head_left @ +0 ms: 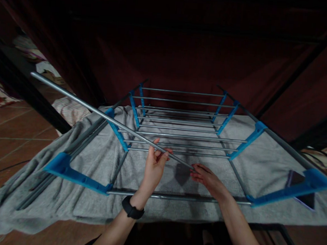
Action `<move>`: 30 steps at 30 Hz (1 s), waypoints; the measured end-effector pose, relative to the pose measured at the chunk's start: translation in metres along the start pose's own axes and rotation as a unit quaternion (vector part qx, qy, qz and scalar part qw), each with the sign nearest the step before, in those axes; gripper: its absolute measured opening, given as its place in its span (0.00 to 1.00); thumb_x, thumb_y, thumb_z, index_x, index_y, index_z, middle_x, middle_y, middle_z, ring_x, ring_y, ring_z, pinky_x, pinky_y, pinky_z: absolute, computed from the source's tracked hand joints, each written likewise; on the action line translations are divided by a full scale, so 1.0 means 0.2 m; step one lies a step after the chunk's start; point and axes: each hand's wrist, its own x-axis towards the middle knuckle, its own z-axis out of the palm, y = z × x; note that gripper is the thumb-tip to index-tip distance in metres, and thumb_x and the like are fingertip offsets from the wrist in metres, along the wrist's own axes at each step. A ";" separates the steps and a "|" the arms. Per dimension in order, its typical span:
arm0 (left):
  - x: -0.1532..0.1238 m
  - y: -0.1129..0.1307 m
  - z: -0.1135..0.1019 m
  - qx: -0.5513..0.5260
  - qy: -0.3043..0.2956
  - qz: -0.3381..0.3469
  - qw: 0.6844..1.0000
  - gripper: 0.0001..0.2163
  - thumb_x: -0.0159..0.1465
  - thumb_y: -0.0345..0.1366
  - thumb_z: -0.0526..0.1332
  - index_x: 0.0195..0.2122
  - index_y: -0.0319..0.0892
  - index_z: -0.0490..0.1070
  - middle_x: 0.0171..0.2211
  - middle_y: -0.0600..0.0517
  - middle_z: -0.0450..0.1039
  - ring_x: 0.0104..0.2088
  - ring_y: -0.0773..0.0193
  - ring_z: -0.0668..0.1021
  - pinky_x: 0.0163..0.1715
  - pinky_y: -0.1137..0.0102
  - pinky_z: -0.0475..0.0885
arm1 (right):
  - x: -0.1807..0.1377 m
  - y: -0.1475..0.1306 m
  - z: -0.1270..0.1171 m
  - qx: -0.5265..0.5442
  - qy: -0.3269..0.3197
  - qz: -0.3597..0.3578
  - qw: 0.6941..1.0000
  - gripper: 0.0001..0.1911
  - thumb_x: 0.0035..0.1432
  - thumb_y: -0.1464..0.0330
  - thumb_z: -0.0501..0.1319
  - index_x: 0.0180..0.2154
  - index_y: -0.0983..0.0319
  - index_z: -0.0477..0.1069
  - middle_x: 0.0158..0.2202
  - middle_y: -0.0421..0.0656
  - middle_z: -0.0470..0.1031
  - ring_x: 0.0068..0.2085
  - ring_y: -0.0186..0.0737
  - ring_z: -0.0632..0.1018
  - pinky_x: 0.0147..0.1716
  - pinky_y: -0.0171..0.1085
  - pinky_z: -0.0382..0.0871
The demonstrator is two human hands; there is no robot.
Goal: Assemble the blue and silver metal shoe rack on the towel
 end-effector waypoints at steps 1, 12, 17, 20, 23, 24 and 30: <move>0.00 0.00 0.00 -0.002 -0.001 -0.001 1.000 0.28 0.61 0.35 0.63 0.61 0.48 0.55 0.39 0.50 0.78 0.41 0.62 0.80 0.37 0.69 0.73 | 0.00 0.00 0.00 -0.003 0.001 -0.001 1.000 0.19 0.51 0.56 0.67 0.42 0.59 0.75 0.45 0.47 0.77 0.42 0.42 0.79 0.41 0.39 0.74; 0.02 -0.03 -0.02 -0.006 0.004 -0.012 1.000 0.26 0.61 0.34 0.63 0.59 0.46 0.56 0.35 0.52 0.78 0.39 0.63 0.79 0.37 0.70 0.72 | -0.03 -0.05 -0.06 -0.103 -0.020 -0.028 0.994 0.24 0.46 0.53 0.69 0.42 0.58 0.75 0.41 0.43 0.77 0.43 0.42 0.76 0.43 0.39 0.70; 0.02 -0.03 -0.03 -0.001 0.005 -0.014 1.000 0.27 0.61 0.35 0.63 0.60 0.46 0.56 0.35 0.52 0.78 0.38 0.64 0.80 0.36 0.70 0.72 | -0.01 -0.05 -0.06 -0.194 -0.074 -0.074 0.975 0.21 0.47 0.53 0.67 0.40 0.59 0.75 0.37 0.42 0.77 0.39 0.41 0.74 0.40 0.39 0.67; 0.02 -0.03 -0.03 -0.003 0.004 -0.017 1.000 0.27 0.60 0.34 0.63 0.59 0.45 0.56 0.35 0.52 0.78 0.39 0.63 0.80 0.37 0.70 0.73 | 0.01 -0.03 -0.06 -0.244 -0.100 -0.100 0.960 0.19 0.50 0.53 0.65 0.37 0.60 0.77 0.35 0.42 0.76 0.38 0.42 0.74 0.39 0.39 0.66; 0.02 -0.04 -0.03 0.001 0.004 -0.020 1.000 0.26 0.60 0.34 0.64 0.58 0.45 0.57 0.36 0.51 0.78 0.39 0.63 0.80 0.38 0.70 0.73 | 0.02 -0.01 -0.06 -0.292 -0.111 -0.103 0.944 0.19 0.52 0.53 0.62 0.38 0.59 0.78 0.32 0.41 0.76 0.37 0.42 0.74 0.37 0.39 0.66; 0.03 -0.04 -0.04 0.005 0.004 -0.020 1.000 0.26 0.60 0.34 0.64 0.58 0.45 0.57 0.37 0.51 0.78 0.40 0.63 0.80 0.38 0.69 0.73 | 0.02 0.00 -0.06 -0.311 -0.110 -0.104 0.938 0.19 0.52 0.53 0.62 0.38 0.59 0.78 0.31 0.41 0.76 0.36 0.42 0.73 0.36 0.39 0.66; 0.03 -0.05 -0.04 0.014 -0.004 -0.017 1.000 0.27 0.59 0.35 0.65 0.58 0.45 0.58 0.36 0.51 0.78 0.41 0.61 0.80 0.40 0.67 0.74 | 0.01 0.02 -0.06 -0.421 -0.093 -0.153 0.889 0.14 0.55 0.57 0.59 0.33 0.59 0.78 0.25 0.39 0.72 0.29 0.38 0.71 0.29 0.36 0.62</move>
